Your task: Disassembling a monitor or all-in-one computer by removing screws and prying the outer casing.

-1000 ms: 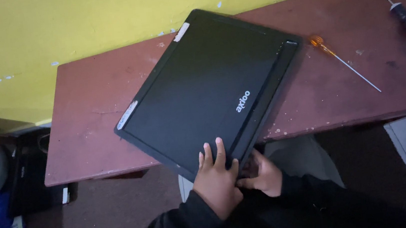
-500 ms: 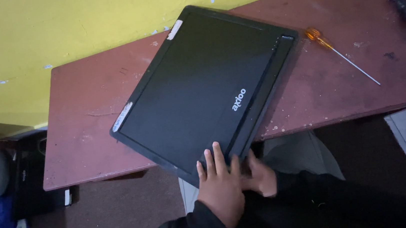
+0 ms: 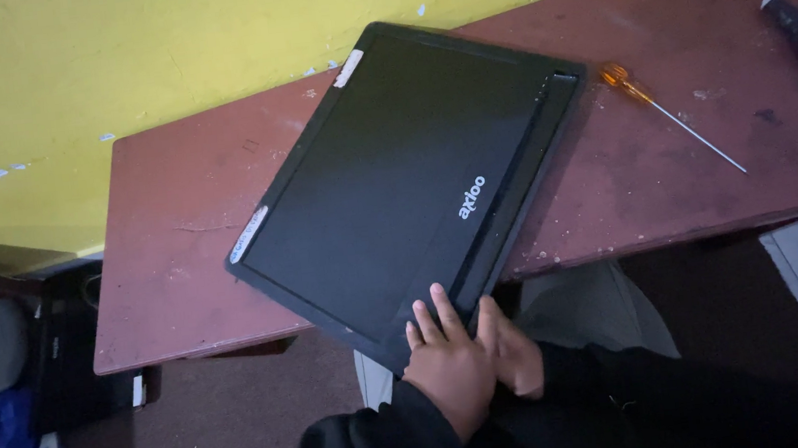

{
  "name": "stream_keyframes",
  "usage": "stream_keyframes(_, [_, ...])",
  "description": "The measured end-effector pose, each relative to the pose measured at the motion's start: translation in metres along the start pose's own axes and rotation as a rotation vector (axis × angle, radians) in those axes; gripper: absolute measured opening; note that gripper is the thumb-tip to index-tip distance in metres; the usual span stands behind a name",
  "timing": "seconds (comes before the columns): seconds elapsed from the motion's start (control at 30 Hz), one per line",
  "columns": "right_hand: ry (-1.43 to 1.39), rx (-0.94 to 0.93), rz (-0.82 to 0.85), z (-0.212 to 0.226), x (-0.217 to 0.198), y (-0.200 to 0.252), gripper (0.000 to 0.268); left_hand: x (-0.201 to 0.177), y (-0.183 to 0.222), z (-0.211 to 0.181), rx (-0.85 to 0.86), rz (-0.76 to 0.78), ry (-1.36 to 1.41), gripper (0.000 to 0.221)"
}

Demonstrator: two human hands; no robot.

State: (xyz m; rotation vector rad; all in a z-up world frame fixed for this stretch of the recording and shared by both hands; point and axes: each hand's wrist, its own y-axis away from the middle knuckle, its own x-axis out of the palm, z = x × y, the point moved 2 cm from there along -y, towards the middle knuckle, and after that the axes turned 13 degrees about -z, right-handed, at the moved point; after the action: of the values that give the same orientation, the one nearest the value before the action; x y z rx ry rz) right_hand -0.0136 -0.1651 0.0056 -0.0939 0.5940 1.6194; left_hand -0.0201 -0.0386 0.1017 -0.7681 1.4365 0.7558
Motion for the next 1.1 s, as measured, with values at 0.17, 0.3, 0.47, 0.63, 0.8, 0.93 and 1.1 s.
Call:
stream_keyframes(0.17, [-0.133, -0.008, 0.007, -0.007, 0.004, -0.004, 0.07, -0.014, 0.004, -0.014, 0.032, -0.535, -0.201, 0.052])
stream_keyframes(0.3, [-0.236, -0.005, 0.013, 0.012, -0.016, 0.014, 0.074, -0.002, -0.002, -0.019, -0.082, -0.579, -0.23, 0.05])
stream_keyframes(0.47, [-0.372, -0.018, 0.017, 0.022, -0.022, 0.008, 0.081, -0.038, 0.001, -0.015, 0.085, -0.541, -0.172, 0.051])
stream_keyframes(0.63, [-0.513, -0.015, 0.026, 0.018, -0.015, 0.005, 0.088, -0.095, 0.004, -0.008, 0.094, -0.657, -0.151, 0.046])
stream_keyframes(0.8, [-0.635, -0.029, 0.046, 0.024, -0.016, 0.004, 0.097, -0.13, 0.008, -0.001, 0.139, -0.657, -0.108, 0.042])
stream_keyframes(0.93, [-0.74, -0.033, 0.047, 0.03, -0.019, 0.003, 0.104, -0.168, 0.015, -0.001, 0.111, -0.776, -0.124, 0.03])
stream_keyframes(1.1, [-0.91, 0.099, 0.043, 0.014, -0.009, -0.005, 0.108, -0.212, 0.018, 0.019, 0.102, -0.841, -0.221, 0.028])
